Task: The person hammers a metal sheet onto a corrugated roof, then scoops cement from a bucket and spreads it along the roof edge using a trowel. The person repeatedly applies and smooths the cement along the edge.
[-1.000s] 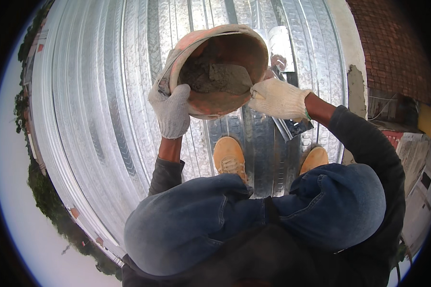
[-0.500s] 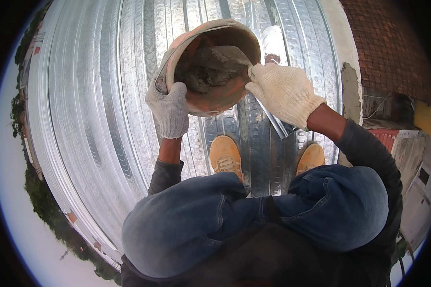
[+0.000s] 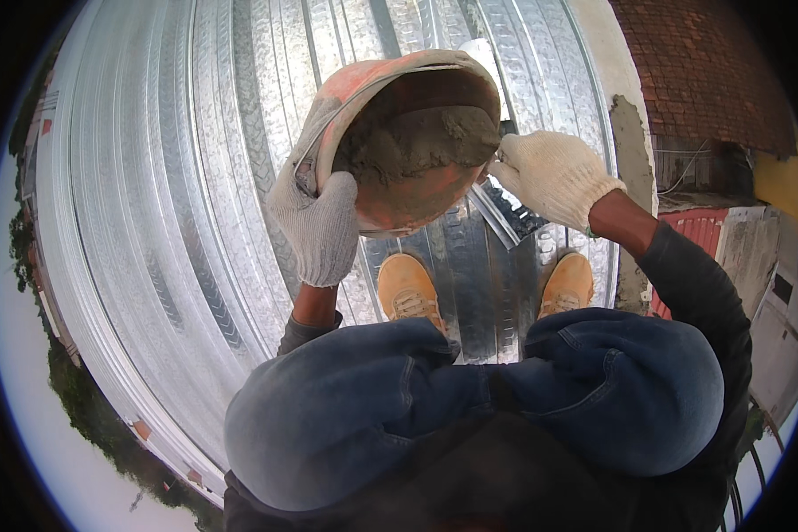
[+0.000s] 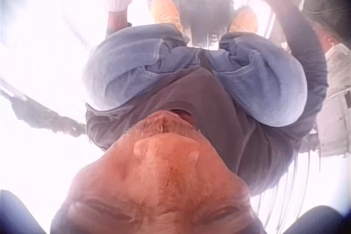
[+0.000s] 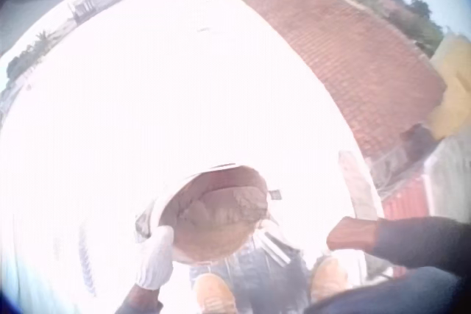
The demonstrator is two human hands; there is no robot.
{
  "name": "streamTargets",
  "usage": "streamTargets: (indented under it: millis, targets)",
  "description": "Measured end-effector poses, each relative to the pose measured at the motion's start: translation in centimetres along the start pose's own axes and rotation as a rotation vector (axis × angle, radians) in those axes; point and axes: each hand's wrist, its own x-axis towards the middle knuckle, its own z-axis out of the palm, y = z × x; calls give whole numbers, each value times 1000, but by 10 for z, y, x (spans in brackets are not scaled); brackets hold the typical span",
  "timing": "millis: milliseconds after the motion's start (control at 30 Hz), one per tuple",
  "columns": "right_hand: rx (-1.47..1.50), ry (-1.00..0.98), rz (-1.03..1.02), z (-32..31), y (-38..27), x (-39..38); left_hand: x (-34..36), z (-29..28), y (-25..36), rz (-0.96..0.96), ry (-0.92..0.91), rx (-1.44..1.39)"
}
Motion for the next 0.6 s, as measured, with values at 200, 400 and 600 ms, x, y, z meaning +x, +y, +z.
streamTargets:
  millis: [200,400,600]
  targets:
    - [395,-225,32,15,-9,-20,-11,18,2,-247,-134,-289]
    - [754,-260,153,8,-22,-35,-4,23,24,-267,-144,-70]
    - [-97,348,-144,-5,-35,-25,-12,-3,14,-327,35,-154]
